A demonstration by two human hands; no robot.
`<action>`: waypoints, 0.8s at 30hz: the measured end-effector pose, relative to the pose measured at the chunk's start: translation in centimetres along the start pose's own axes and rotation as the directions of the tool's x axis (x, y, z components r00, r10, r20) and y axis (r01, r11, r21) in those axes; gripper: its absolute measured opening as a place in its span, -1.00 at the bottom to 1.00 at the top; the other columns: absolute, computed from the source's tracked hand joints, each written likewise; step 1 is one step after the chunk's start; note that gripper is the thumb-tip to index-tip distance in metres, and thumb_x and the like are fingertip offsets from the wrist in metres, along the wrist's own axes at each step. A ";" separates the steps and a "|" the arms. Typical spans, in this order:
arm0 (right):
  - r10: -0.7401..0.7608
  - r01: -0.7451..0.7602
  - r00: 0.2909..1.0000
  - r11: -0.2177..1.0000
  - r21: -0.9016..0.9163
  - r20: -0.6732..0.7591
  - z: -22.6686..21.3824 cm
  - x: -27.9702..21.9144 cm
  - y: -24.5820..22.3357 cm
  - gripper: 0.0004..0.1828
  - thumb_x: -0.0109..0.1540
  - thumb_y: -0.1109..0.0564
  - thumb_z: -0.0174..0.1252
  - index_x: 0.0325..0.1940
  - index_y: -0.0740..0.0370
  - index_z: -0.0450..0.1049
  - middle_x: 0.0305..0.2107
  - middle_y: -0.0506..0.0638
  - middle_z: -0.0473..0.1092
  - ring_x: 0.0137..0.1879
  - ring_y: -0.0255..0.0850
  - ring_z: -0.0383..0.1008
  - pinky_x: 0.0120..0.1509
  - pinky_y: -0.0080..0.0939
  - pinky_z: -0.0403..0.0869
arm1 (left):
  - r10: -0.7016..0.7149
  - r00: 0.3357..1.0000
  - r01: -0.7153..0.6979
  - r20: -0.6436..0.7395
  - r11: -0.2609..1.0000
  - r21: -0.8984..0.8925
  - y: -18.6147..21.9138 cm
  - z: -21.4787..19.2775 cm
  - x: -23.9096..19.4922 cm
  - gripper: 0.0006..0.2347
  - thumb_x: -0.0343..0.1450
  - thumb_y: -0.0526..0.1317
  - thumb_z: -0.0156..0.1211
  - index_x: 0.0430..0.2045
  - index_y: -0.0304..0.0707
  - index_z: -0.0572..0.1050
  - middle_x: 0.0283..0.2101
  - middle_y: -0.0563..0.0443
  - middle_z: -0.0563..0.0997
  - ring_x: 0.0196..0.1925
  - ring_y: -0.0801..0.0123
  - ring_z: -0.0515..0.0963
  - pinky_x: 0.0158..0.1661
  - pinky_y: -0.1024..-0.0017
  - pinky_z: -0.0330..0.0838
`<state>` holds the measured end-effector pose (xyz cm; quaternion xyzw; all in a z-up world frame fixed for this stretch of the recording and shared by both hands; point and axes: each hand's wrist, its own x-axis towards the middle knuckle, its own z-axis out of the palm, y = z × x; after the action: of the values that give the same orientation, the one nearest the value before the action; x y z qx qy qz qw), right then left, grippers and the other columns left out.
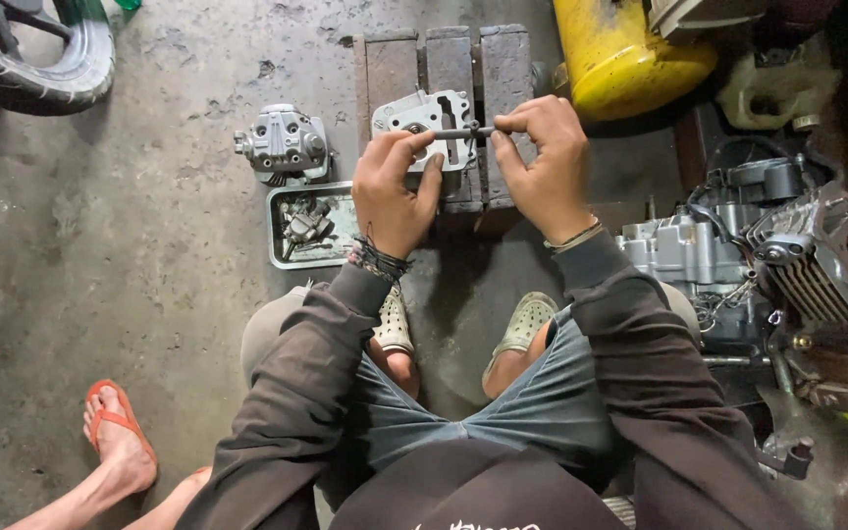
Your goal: Evaluating the seating of a valve within a motorcycle cylinder head by manual insertion and rotation.
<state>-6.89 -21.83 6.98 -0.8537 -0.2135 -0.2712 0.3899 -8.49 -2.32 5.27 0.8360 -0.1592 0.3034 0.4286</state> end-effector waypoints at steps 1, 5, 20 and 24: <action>0.000 0.000 1.000 1.000 0.000 -0.001 -0.1 -0.1 0.1 -0.98 0.29 0.32 0.25 -0.21 0.34 0.54 -0.28 0.13 0.45 -0.10 -0.01 0.42 0.01 -0.04 0.40 | 0.001 1.000 -0.001 0.000 1.000 0.000 -0.2 0.1 -0.3 -0.89 0.44 -0.29 0.22 -0.21 -0.28 0.55 -0.23 -0.07 0.56 -0.21 0.18 0.55 -0.22 0.28 0.44; -0.013 0.013 1.000 0.999 0.029 -0.015 -0.2 -0.2 0.4 -0.98 0.29 0.30 0.25 -0.20 0.32 0.56 -0.27 0.12 0.46 -0.09 -0.01 0.44 0.06 -0.03 0.37 | 0.050 0.999 -0.052 0.012 0.989 0.140 -0.5 0.4 -0.7 -0.82 0.44 -0.27 0.23 -0.09 -0.15 0.54 -0.19 -0.03 0.57 -0.18 0.18 0.56 -0.26 0.25 0.39; 0.074 -0.078 0.996 0.994 0.077 0.056 -0.5 -0.6 0.8 -0.95 0.31 0.31 0.25 -0.15 0.29 0.56 -0.26 0.08 0.50 -0.09 -0.07 0.46 -0.03 -0.11 0.43 | 0.072 0.994 -0.082 0.079 0.989 0.127 -0.1 -0.2 0.2 -0.87 0.45 -0.26 0.20 -0.16 -0.19 0.51 -0.19 -0.02 0.54 -0.22 0.15 0.55 -0.30 0.25 0.38; 0.224 -0.250 0.947 0.964 0.090 0.231 -0.6 -0.6 1.0 -0.91 0.38 0.21 0.09 -0.04 0.22 0.45 -0.26 0.02 0.49 -0.15 -0.14 0.51 -0.04 -0.13 0.47 | 0.001 0.996 -0.001 0.087 1.000 0.008 0.1 0.0 1.0 -0.93 0.47 -0.23 0.18 -0.32 -0.19 0.46 -0.28 0.07 0.53 -0.34 0.32 0.51 -0.33 0.38 0.36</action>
<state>-6.92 -23.00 6.36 -0.8733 -0.1665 -0.1138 0.4434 -7.77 -2.35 6.01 0.8502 -0.1769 0.2674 0.4177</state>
